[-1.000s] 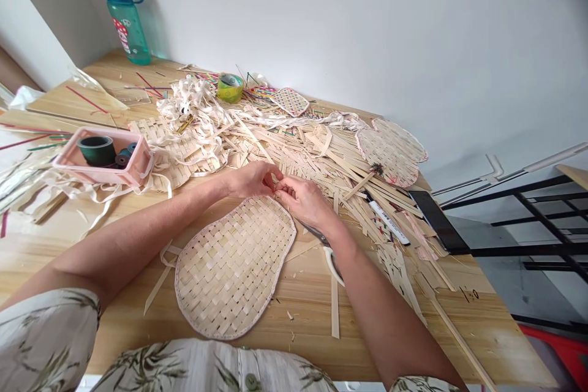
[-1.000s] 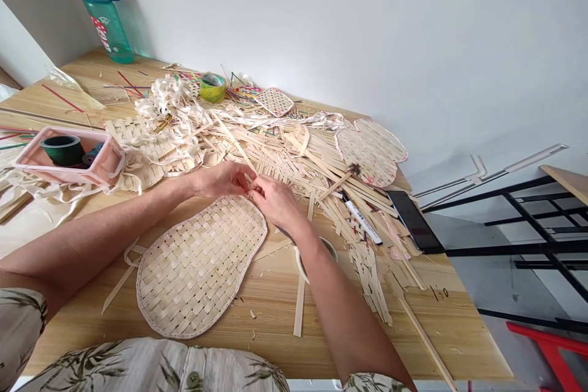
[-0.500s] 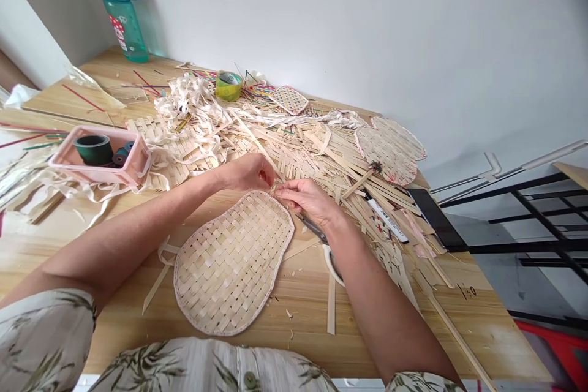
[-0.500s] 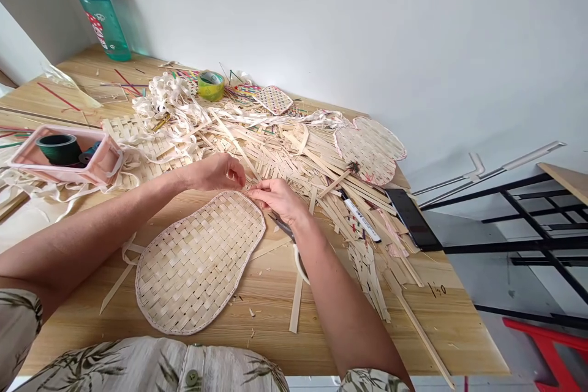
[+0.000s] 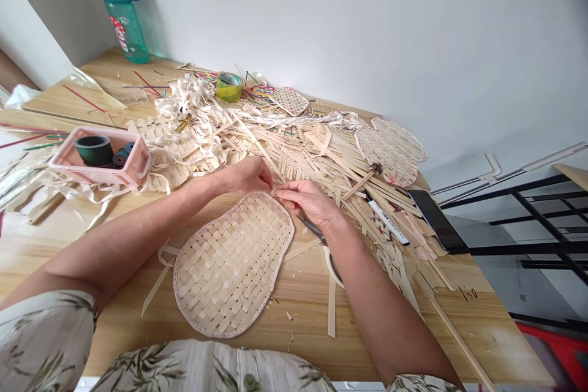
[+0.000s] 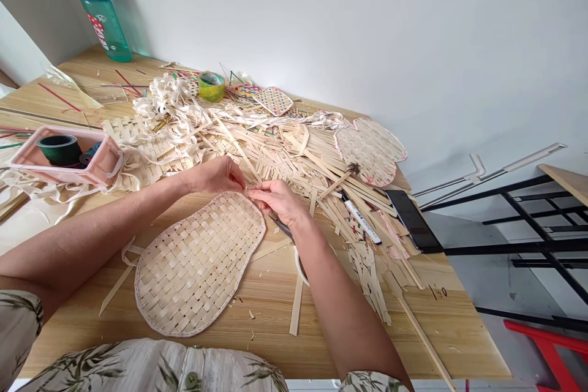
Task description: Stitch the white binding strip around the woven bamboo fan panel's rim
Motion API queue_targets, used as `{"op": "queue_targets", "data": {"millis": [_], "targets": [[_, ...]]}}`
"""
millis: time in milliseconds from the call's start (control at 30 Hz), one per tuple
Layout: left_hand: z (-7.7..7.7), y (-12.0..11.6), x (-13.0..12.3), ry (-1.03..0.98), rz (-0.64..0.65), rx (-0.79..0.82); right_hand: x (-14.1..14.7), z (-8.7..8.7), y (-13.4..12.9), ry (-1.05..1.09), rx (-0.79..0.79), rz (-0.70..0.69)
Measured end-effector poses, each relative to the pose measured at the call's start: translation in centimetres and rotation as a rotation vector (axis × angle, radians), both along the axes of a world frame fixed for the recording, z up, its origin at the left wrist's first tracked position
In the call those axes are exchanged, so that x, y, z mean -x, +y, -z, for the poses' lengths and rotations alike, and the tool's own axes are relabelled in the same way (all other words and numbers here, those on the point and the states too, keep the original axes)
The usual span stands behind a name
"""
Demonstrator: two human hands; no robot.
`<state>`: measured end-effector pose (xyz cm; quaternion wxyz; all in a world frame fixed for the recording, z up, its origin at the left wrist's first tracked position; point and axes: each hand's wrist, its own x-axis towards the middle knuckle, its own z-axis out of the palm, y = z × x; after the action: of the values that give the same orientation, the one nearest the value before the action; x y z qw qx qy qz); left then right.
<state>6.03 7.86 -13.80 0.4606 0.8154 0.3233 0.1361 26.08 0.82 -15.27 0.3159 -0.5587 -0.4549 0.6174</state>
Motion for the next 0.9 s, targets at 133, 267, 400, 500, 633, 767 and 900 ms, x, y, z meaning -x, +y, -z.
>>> {"op": "queue_targets", "data": {"millis": [133, 267, 400, 500, 633, 767, 900], "targets": [[-0.3, 0.5, 0.5, -0.002, -0.049, 0.02, 0.0, 0.0, 0.0, -0.005, 0.006, -0.006], [-0.1, 1.2, 1.0, -0.003, -0.093, 0.046, 0.0, -0.1, 0.1, -0.022, 0.004, 0.002], [0.1, 1.9, 1.5, -0.028, -0.084, 0.107, 0.0, -0.2, 0.0, -0.046, -0.018, 0.01], [0.2, 2.0, 1.6, -0.093, -0.026, 0.188, 0.1, -0.3, -0.2, -0.078, -0.038, 0.015], [0.0, 1.5, 1.4, -0.193, 0.104, 0.33, 0.2, -0.1, -0.2, -0.11, -0.044, 0.043], [0.0, 1.0, 1.3, -0.243, 0.214, 0.455, 0.2, 0.0, -0.1, -0.115, -0.024, 0.046], [0.0, 1.0, 1.5, -0.27, 0.241, 0.49, 0.2, -0.2, -0.1, -0.085, -0.01, 0.028]]}}
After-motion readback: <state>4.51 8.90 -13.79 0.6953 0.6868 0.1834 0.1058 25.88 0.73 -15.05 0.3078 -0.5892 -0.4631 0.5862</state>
